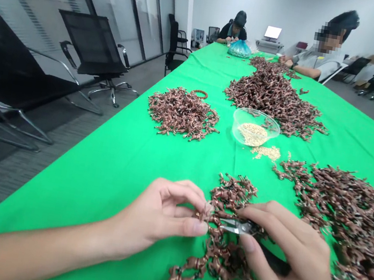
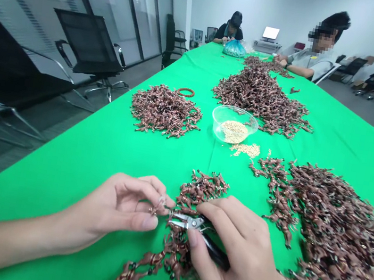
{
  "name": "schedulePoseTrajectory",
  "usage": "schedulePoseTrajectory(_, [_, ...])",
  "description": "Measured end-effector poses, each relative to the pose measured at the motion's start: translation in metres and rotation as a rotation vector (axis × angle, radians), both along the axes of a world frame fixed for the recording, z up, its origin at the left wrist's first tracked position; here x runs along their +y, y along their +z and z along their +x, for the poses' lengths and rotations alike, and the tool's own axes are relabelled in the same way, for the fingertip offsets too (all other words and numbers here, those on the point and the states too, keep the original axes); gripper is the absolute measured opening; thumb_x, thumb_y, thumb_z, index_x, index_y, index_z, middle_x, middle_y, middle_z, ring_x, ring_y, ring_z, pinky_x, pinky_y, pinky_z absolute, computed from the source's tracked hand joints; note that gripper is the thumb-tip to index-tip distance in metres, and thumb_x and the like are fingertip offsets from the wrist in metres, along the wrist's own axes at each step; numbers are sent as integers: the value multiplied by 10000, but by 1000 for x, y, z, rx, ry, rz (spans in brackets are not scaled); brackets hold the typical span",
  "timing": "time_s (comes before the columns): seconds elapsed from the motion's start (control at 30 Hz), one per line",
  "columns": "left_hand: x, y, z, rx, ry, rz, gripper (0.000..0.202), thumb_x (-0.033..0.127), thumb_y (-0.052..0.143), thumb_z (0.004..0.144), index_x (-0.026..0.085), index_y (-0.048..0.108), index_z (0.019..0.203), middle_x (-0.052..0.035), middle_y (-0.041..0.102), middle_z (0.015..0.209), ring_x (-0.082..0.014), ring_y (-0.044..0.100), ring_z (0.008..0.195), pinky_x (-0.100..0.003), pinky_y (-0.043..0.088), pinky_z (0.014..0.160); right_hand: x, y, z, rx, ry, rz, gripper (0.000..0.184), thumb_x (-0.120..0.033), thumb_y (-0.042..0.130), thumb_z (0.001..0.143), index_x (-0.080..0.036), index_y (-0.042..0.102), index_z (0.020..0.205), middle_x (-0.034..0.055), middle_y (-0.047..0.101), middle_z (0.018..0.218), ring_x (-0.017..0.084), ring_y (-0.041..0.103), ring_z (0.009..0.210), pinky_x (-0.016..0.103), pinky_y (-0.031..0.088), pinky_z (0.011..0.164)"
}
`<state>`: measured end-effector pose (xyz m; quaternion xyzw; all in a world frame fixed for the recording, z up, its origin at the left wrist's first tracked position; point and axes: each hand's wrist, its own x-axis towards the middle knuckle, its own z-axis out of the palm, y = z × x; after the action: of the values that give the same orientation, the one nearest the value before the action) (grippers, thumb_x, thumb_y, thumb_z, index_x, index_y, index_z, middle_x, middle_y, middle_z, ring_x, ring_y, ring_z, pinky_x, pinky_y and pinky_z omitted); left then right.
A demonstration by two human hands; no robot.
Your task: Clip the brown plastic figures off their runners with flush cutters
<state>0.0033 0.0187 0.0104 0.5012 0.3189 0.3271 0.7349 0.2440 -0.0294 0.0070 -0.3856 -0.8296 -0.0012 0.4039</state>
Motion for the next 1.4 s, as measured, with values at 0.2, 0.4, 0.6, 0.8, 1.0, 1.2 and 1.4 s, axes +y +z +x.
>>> schedulePoseTrajectory(0.2, [-6, -5, -1, -6, -28, -33, 189, 118, 879, 680, 181, 786, 832, -71, 743, 1099, -177, 710, 947, -261, 597, 816, -8, 3, -2, -248, -82, 283, 241, -271, 724, 823, -103, 680, 991, 104, 743, 831, 213, 682, 721, 347, 566, 625])
schedulePoseTrajectory(0.4, [-8, -6, -1, 37, -50, 24, 216, 172, 908, 651, 201, 787, 828, -44, 778, 956, -189, 715, 930, -243, 580, 764, -10, 9, -7, -280, -87, 336, 198, -297, 710, 848, -112, 696, 916, 95, 750, 785, 199, 680, 674, 348, 559, 616])
schedulePoseTrajectory(0.6, [-9, -7, 1, 53, -41, 60, 184, 194, 906, 656, 204, 801, 807, -42, 742, 886, -185, 701, 825, -267, 577, 700, -12, 12, -8, -346, -58, 356, 192, -297, 698, 864, -120, 688, 938, 93, 746, 767, 196, 673, 640, 350, 527, 547])
schedulePoseTrajectory(0.8, [-9, -6, 0, 73, -61, 68, 185, 181, 905, 656, 207, 807, 811, -38, 739, 879, -168, 686, 820, -246, 555, 708, -12, 14, -9, -399, -57, 401, 156, -292, 697, 872, -150, 695, 937, 55, 757, 746, 184, 681, 602, 340, 519, 494])
schedulePoseTrajectory(1.0, [-9, -6, 0, 73, -74, 70, 184, 176, 901, 663, 214, 811, 819, -33, 741, 876, -166, 686, 833, -246, 546, 731, -15, 16, -8, -424, -79, 432, 174, -323, 706, 874, -150, 716, 862, 37, 757, 712, 163, 667, 544, 332, 513, 465])
schedulePoseTrajectory(1.2, [-9, -7, 0, 61, -75, 68, 193, 159, 905, 653, 216, 813, 812, -25, 745, 872, -153, 686, 827, -231, 544, 736, -15, 17, -13, -433, -119, 428, 175, -339, 717, 871, -166, 733, 849, 17, 763, 735, 158, 676, 578, 336, 525, 511])
schedulePoseTrajectory(1.4, [-9, -5, 1, 70, -62, 43, 184, 160, 908, 642, 192, 814, 797, -36, 742, 860, -156, 689, 807, -227, 557, 716, -20, 15, -14, -450, -153, 416, 183, -338, 697, 891, -159, 726, 870, 10, 764, 762, 159, 686, 612, 341, 516, 543])
